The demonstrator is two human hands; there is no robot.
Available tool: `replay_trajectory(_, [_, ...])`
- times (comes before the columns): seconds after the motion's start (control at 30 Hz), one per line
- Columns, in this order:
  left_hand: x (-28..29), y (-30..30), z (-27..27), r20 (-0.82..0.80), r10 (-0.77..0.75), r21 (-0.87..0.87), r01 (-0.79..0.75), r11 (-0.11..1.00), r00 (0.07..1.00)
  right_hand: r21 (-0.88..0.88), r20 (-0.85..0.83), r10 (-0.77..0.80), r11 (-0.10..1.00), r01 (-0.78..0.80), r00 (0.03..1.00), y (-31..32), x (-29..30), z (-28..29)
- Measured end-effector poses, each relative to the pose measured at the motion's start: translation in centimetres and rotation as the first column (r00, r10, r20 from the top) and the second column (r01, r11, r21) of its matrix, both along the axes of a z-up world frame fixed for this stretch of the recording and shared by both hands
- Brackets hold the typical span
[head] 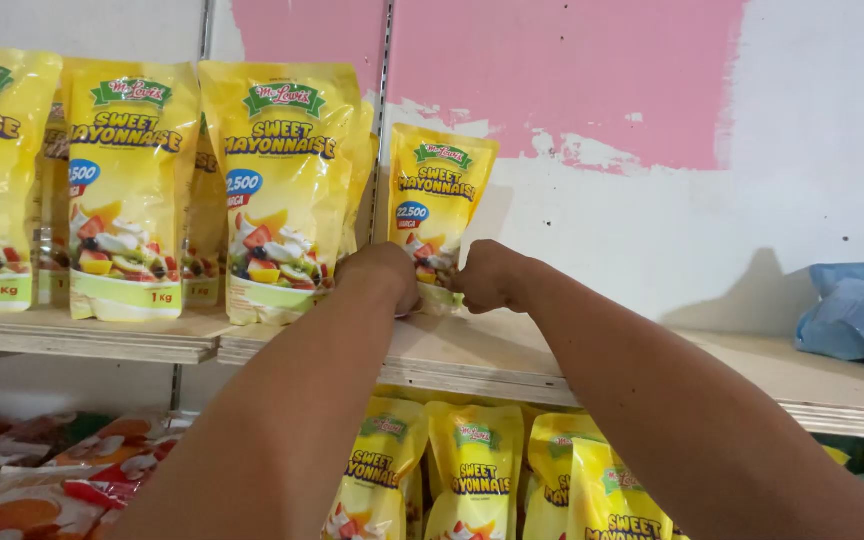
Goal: The recorder is seen organizing and arranging pouches of mayonnaise and sauce on wooden shelves in a grocery store.
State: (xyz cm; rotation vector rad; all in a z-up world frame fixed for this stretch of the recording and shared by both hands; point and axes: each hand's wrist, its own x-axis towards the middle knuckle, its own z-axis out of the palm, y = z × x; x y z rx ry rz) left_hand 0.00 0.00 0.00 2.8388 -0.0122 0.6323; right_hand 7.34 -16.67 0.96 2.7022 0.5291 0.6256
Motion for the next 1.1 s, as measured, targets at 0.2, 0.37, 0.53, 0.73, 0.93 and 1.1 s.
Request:
replay_trajectory(0.2, [-0.8,-0.3,-0.7,0.103,-0.036,-0.121,0.048,0.992,0.994,0.357,-0.184,0.021,0.933,0.047,0.983,1.3,-8.9,-0.2])
replay_trajectory(0.37, [-7.6,-2.4,-2.0,-0.038,-0.018,-0.024,0.017,1.000,0.999,0.645,-0.187,0.121,0.763,0.029,0.975,-0.4,-13.9,-2.1])
replay_trajectory(0.53, [-9.5,-3.3,-2.6,-0.075,0.016,-0.042,-0.019,0.999,0.997,0.624,-0.230,0.144,0.780,0.032,0.962,-2.2,-18.4,-4.0])
replay_trajectory(0.73, [-13.7,-5.7,-3.1,0.032,-0.017,0.007,0.017,1.000,0.999,0.527,-0.091,0.133,0.847,-0.065,0.987,-6.0,-18.1,-5.1])
replay_trajectory(0.93, [-15.0,-12.6,-5.2,0.318,-0.431,-0.070,0.475,0.877,0.844,0.402,0.021,-0.094,0.912,0.077,0.995,-12.8,-20.7,-4.7])
replay_trajectory(1.1, [-16.3,-19.7,-5.0,0.371,-0.652,-0.071,0.721,0.689,0.661,0.305,0.208,-0.371,0.904,0.301,0.905,-21.4,-21.4,-4.4])
